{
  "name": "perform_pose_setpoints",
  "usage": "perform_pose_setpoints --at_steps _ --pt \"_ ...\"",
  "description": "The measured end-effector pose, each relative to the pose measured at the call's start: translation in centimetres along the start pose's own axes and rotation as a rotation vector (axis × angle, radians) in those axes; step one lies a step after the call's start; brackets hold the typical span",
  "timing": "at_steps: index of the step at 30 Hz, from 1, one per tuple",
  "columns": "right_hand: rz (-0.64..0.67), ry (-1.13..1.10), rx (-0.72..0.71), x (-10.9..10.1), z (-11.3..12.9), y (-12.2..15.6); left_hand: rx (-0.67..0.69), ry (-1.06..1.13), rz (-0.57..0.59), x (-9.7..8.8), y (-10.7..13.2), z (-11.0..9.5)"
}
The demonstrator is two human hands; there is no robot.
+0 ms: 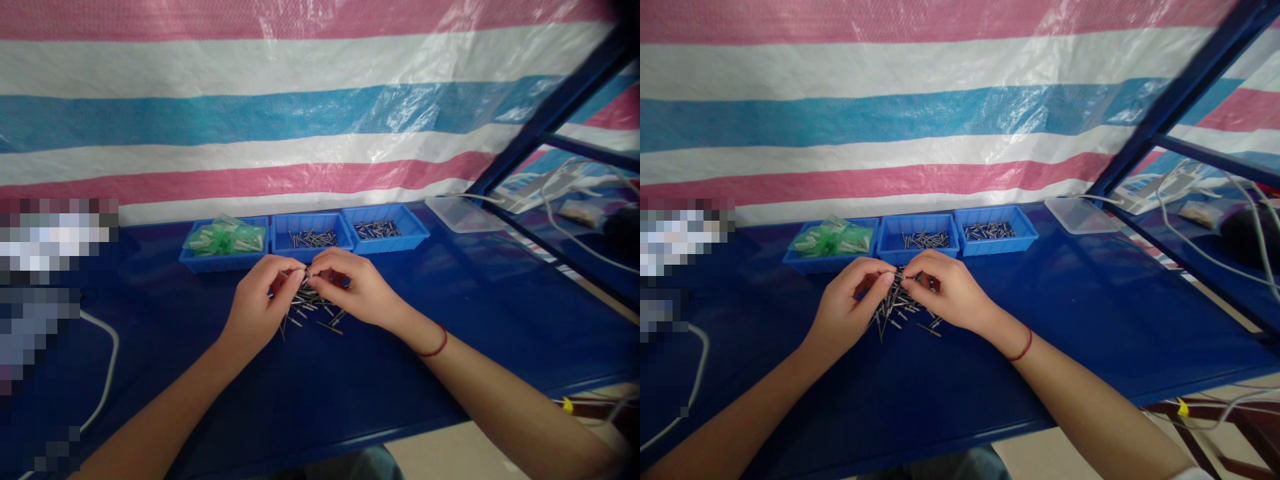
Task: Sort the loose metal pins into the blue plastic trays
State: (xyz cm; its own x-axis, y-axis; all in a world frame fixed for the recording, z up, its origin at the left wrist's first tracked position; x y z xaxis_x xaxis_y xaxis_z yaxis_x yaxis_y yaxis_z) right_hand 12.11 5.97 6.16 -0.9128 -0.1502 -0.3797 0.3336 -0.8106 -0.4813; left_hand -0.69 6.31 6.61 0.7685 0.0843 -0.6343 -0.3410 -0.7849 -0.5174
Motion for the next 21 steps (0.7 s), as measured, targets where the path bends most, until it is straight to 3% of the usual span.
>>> perform_pose_setpoints --at_steps 7,17,19,21 --pt "-0.115 -0.054 0.034 -1.3 -0.4 0.1 0.039 -0.056 -0.002 -0.4 -0.4 0.0" --pt "-0.156 0.040 -0.028 -1.9 0.9 0.1 0.103 -0.154 0.220 1.7 0.2 -0.4" --pt "-0.245 0.073 -0.007 -3.3 0.4 0.1 0.087 -0.192 0.243 1.9 0.3 0.0" --pt "-0.412 0.158 0.013 -6.0 -0.2 0.4 0.073 -0.239 0.278 2.1 0.4 0.3"
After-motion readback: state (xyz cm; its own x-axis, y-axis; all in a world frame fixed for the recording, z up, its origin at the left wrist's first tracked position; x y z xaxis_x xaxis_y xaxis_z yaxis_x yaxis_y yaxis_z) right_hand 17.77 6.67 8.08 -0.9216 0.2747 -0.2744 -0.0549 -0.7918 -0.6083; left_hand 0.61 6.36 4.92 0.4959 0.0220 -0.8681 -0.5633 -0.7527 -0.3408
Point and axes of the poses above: each hand's wrist, its own y-axis away from the middle knuckle, its own x-axis out of the palm, z = x × y, the point moved 9 cm from there along -y, towards the middle knuckle, and after that the axes turned 8 degrees about -y, right-handed, at the moved point
